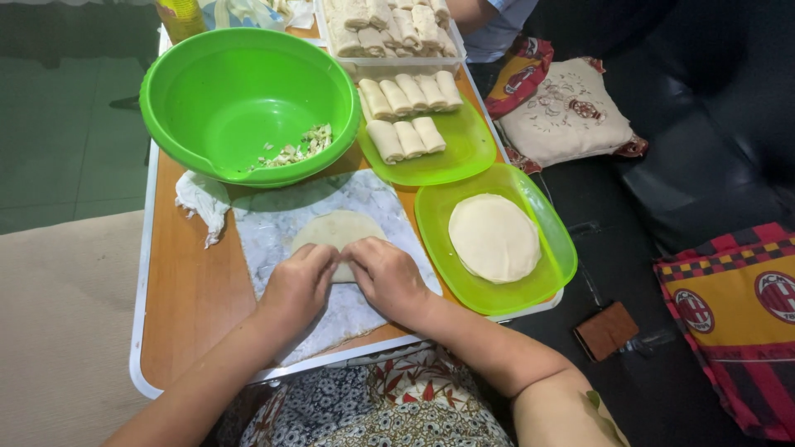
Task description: The recorder is placing filling into dough wrappers and rolling them into pastry cylinders.
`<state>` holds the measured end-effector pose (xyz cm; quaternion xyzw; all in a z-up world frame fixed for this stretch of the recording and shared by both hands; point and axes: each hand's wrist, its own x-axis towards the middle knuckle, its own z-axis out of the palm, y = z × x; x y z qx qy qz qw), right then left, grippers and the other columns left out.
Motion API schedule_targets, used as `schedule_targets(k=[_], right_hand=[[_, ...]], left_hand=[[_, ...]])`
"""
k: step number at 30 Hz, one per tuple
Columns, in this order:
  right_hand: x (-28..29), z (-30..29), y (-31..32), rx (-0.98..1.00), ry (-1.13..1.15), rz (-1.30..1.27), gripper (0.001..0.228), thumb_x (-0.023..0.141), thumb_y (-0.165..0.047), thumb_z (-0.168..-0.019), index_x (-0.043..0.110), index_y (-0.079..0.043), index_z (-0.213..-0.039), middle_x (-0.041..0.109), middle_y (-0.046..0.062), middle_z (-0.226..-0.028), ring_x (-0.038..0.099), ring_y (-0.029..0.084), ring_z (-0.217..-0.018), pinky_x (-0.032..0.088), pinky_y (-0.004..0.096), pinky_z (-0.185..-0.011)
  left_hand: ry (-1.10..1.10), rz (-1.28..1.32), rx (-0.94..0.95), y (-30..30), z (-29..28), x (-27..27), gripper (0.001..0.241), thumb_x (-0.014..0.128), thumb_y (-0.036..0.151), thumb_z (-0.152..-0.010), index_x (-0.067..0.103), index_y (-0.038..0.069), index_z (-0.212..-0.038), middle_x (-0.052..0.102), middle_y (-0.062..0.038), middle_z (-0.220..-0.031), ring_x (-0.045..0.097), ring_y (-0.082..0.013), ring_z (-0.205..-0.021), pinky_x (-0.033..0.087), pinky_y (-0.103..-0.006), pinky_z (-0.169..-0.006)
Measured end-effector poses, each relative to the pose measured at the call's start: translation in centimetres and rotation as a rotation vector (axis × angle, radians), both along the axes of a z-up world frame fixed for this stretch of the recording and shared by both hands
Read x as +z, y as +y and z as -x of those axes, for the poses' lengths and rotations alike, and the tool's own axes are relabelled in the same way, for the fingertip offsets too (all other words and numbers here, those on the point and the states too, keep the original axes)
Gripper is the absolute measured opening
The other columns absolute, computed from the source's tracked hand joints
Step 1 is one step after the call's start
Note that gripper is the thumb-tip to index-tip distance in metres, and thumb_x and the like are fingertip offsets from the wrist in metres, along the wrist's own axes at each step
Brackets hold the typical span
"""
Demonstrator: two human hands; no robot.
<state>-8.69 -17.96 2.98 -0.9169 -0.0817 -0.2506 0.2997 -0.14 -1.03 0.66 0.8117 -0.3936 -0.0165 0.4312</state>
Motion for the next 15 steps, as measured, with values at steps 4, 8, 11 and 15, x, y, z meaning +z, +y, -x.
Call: schedule_targets(k=[4, 8, 11, 15], right_hand=[[0.0, 0.2, 0.1, -0.005, 0.013, 0.014, 0.011, 0.068, -0.002, -0.089, 0.066, -0.006, -0.099, 0.066, 0.015, -0.094, 0.067, 0.037, -0.090, 0.054, 0.045, -0.076], [0.1, 0.3, 0.2, -0.019, 0.029, 0.051, 0.009, 0.067, -0.001, -0.088, 0.066, -0.004, -0.096, 0.066, 0.014, -0.095, 0.065, 0.037, -0.092, 0.053, 0.045, -0.078], [0.2, 0.3, 0.2, -0.040, 0.019, 0.104, 0.006, 0.068, -0.002, -0.086, 0.067, -0.004, -0.092, 0.065, 0.013, -0.096, 0.064, 0.035, -0.095, 0.053, 0.044, -0.080], [0.6, 0.5, 0.3, -0.081, -0.005, 0.161, 0.004, 0.069, -0.006, -0.085, 0.072, -0.007, -0.088, 0.064, 0.010, -0.095, 0.061, 0.032, -0.095, 0.051, 0.043, -0.081]], left_hand=[[-0.043, 0.090, -0.030, 0.0, 0.3, 0.8, 0.007, 0.065, 0.005, -0.091, 0.066, 0.003, -0.097, 0.066, -0.020, -0.105, 0.067, -0.0423, -0.088, 0.055, -0.0468, -0.074], [-0.077, 0.121, -0.049, -0.1, -0.3, -0.3, 0.008, 0.067, 0.004, -0.088, 0.069, 0.001, -0.094, 0.065, -0.019, -0.108, 0.067, -0.0392, -0.091, 0.055, -0.0452, -0.078], [-0.078, 0.080, -0.079, -0.1, -0.7, -0.4, 0.008, 0.069, 0.006, -0.086, 0.071, 0.001, -0.092, 0.066, -0.017, -0.105, 0.067, -0.0367, -0.094, 0.055, -0.0439, -0.082], [-0.248, 0.041, -0.108, 0.2, -0.5, 0.9, 0.015, 0.074, 0.011, -0.081, 0.074, 0.001, -0.093, 0.065, -0.019, -0.107, 0.061, -0.0396, -0.100, 0.051, -0.0465, -0.086]])
